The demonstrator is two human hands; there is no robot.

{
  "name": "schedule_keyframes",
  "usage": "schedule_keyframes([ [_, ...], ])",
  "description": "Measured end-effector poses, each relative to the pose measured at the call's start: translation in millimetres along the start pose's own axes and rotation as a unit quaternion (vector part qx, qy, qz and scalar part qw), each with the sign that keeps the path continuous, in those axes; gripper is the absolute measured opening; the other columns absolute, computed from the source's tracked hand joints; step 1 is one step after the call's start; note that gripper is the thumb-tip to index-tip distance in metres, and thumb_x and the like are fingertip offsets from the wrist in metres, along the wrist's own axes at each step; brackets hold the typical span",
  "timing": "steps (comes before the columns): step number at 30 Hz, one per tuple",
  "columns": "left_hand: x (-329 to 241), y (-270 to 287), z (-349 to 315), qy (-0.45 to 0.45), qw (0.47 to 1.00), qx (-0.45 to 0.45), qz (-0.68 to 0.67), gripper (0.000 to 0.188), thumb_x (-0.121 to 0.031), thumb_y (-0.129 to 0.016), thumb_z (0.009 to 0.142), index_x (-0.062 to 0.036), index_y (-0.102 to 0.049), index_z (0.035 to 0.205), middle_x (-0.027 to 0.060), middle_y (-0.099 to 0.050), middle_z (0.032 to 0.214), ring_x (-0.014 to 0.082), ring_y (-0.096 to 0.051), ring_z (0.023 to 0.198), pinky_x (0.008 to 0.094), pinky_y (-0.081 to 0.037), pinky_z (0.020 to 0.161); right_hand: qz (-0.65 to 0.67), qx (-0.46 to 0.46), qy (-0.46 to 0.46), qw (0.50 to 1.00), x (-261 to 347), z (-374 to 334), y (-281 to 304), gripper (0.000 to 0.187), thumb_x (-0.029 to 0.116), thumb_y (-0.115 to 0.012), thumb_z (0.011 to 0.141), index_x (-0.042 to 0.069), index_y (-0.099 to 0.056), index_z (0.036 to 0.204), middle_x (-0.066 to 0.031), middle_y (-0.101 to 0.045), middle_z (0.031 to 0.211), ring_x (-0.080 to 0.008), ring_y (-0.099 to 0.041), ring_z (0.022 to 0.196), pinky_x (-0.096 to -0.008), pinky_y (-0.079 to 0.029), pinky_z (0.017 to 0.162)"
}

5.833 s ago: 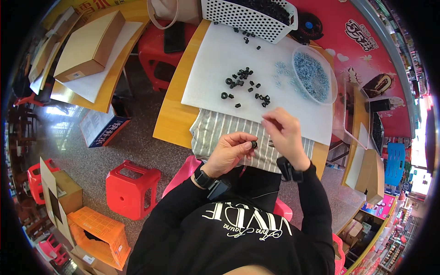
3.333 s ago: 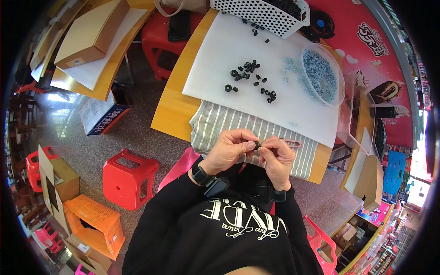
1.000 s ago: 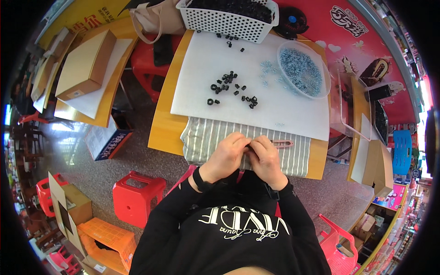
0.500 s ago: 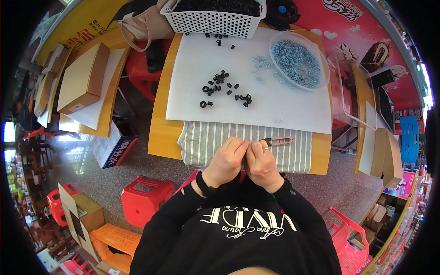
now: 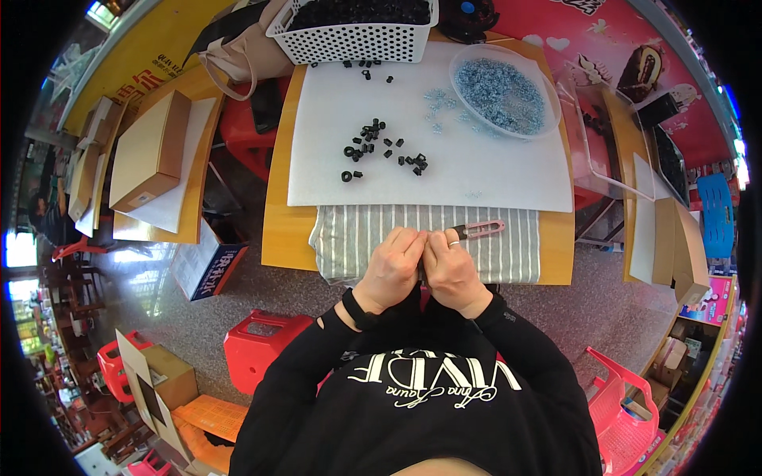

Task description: The person sits at a table and repeatedly picks up small black plastic components, then inserts a small blue bead into each one. They place the assembled units onto a white foam sheet on the table. The person occasionally gathers the assembled units and moves them into a white basket.

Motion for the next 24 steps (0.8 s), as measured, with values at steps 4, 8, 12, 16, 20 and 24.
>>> schedule_keyframes([
  [4, -0.3, -1.5, -1.9, 0.000, 1.000, 0.003, 0.013, 0.025, 0.005, -0.059, 0.073, 0.0085, -0.062, 0.098, 0.0143, -0.054, 0.083, 0.0315, -0.055, 0.077, 0.0371, -0.048, 0.064, 0.006, -0.009, 0.004, 1.000, -1.9, 0.2, 0.3, 0.034, 0.005, -0.058, 0.067, -0.013, -0.061, 0.096, -0.0172, -0.050, 0.086, -0.0316, -0.052, 0.077, -0.0334, -0.048, 0.061],
  [8, 8.4, 1.5, -0.2, 0.026, 0.999, 0.002, -0.021, 0.023, 0.006, -0.062, 0.077, 0.0057, -0.063, 0.100, 0.0130, -0.060, 0.084, 0.0282, -0.060, 0.075, 0.0342, -0.049, 0.064, 0.060, -0.024, -0.028, 0.998, -3.8, 4.3, 4.9, 0.037, 0.000, -0.059, 0.066, -0.011, -0.060, 0.102, -0.0159, -0.050, 0.086, -0.0330, -0.053, 0.078, -0.0362, -0.049, 0.061],
  [12, 41.3, -1.9, -4.0, 0.291, 0.853, 0.048, -0.431, 0.013, -0.002, -0.063, 0.089, 0.0021, -0.063, 0.102, 0.0050, -0.065, 0.084, 0.0134, -0.061, 0.070, 0.0252, -0.048, 0.060, 0.318, -0.080, -0.173, 0.929, -24.7, 3.9, 16.9, 0.037, -0.010, -0.061, 0.077, 0.000, -0.060, 0.112, -0.0128, -0.057, 0.090, -0.0291, -0.061, 0.078, -0.0329, -0.051, 0.064],
  [16, 33.4, 11.1, -4.9, 0.324, 0.722, 0.047, -0.610, 0.013, -0.008, -0.065, 0.093, -0.0017, -0.064, 0.103, 0.0047, -0.068, 0.088, 0.0078, -0.060, 0.070, 0.0207, -0.048, 0.061, 0.453, -0.064, -0.151, 0.876, -16.0, 13.2, 40.8, 0.034, -0.008, -0.067, 0.081, 0.001, -0.061, 0.114, -0.0090, -0.059, 0.090, -0.0173, -0.063, 0.077, -0.0272, -0.053, 0.066],
  [20, 21.7, 6.8, -7.2, 0.339, 0.648, 0.001, -0.682, 0.014, -0.011, -0.064, 0.094, -0.0017, -0.064, 0.105, 0.0042, -0.067, 0.086, 0.0085, -0.061, 0.070, 0.0214, -0.049, 0.061, 0.421, -0.135, -0.151, 0.884, -11.2, 13.2, 48.7, 0.030, -0.006, -0.070, 0.080, 0.000, -0.063, 0.109, -0.0090, -0.060, 0.085, -0.0162, -0.063, 0.070, -0.0261, -0.053, 0.061],
  [24, 13.7, -1.8, -12.3, 0.374, 0.605, -0.001, -0.703, 0.016, -0.014, -0.061, 0.097, -0.0022, -0.063, 0.107, 0.0052, -0.067, 0.087, 0.0105, -0.062, 0.071, 0.0225, -0.050, 0.060, 0.402, -0.169, -0.162, 0.885, -12.4, 8.9, 49.7, 0.023, -0.004, -0.071, 0.080, -0.001, -0.065, 0.102, -0.0081, -0.060, 0.080, -0.0150, -0.062, 0.066, -0.0256, -0.051, 0.057],
])
Point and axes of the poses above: each hand's wrist, its own z-axis towards the middle knuckle, its own y-axis out of the back of the hand, x = y × z, the point moved 6 cm from there along z, towards the middle knuckle
